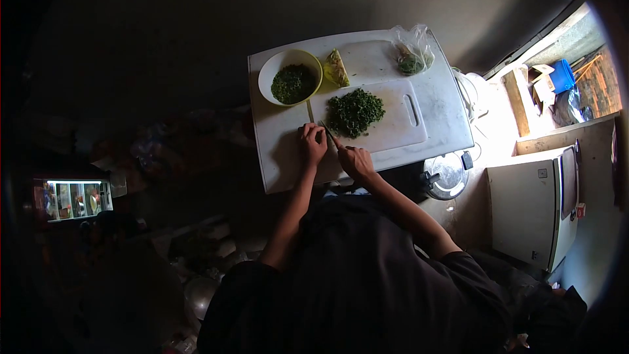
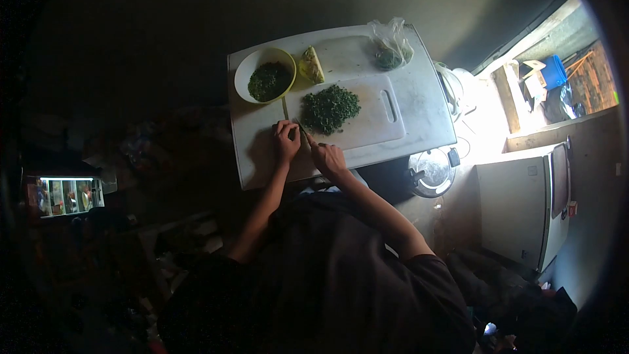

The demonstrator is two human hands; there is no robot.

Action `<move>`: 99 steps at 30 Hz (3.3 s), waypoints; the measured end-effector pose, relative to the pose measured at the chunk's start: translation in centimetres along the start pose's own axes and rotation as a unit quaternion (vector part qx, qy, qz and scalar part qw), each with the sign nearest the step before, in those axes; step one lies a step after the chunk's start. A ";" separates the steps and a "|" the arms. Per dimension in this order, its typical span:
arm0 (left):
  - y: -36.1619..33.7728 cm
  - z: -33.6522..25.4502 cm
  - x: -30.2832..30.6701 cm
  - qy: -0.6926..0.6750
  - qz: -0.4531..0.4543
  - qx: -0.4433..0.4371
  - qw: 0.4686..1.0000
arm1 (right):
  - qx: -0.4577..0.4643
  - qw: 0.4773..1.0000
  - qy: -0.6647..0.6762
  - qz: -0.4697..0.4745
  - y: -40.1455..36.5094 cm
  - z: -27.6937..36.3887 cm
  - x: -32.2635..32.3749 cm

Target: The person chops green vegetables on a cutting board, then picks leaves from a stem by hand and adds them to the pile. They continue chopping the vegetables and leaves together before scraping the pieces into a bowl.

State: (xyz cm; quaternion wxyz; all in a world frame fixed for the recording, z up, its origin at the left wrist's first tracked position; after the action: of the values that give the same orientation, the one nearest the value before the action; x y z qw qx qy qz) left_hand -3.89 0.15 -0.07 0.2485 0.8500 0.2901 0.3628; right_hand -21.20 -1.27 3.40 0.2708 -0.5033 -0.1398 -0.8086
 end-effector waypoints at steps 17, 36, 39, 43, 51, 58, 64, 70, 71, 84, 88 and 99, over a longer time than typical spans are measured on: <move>0.1 -0.4 0.6 0.010 -0.014 -0.002 1.000 | -0.027 0.999 0.013 -0.021 -1.0 0.0 2.3; -0.3 0.5 0.0 -0.006 -0.020 -0.018 1.000 | 0.022 1.000 0.007 -0.006 -0.1 -0.1 -0.2; -0.6 0.6 -0.2 -0.002 -0.020 -0.016 1.000 | 0.024 1.000 0.018 -0.001 -0.3 0.0 0.1; -0.2 0.0 0.4 0.029 0.001 -0.021 0.999 | 0.026 1.000 -0.002 -0.007 -2.0 -0.6 0.0; 0.1 -1.2 0.8 0.044 0.013 -0.013 0.999 | -0.012 1.000 0.002 -0.010 -0.8 -0.5 1.0; -0.2 -0.4 0.4 0.024 -0.012 -0.008 1.000 | -0.036 0.999 0.009 0.014 -1.4 1.0 2.9; 0.5 -1.5 1.2 0.069 -0.004 -0.036 0.997 | -0.042 0.999 -0.011 0.031 -1.6 1.5 3.8; 0.2 -0.8 0.9 0.058 -0.009 -0.021 0.998 | -0.016 0.999 -0.034 0.003 -1.6 0.6 1.8; 0.0 -0.8 0.9 0.058 -0.008 -0.021 0.998 | -0.017 0.999 -0.034 0.003 -1.6 0.4 1.4; -0.7 0.4 0.1 0.061 -0.018 0.007 0.998 | -0.009 1.000 -0.016 0.007 -2.4 -0.1 1.5; -0.7 0.8 0.1 0.025 -0.011 -0.001 1.000 | -0.030 0.999 -0.015 -0.009 -1.4 -0.2 1.7; -0.1 -0.4 0.6 0.041 -0.004 -0.022 0.999 | -0.034 0.999 -0.007 0.024 -2.1 1.4 3.5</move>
State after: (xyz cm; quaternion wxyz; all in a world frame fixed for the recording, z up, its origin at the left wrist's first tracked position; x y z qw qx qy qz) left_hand -3.87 0.70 0.34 0.2560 0.8275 0.2955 0.4029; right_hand -22.55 0.12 7.23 0.2719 -0.5214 -0.1020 -0.8024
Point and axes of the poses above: each hand's wrist, its own y-axis towards the middle knuckle, its own x-axis out of the back of the hand, z = x × y, the point moved 2 cm from there along y, towards the middle knuckle, and after that the axes turned 9 degrees about -x, right-handed, at the moved point
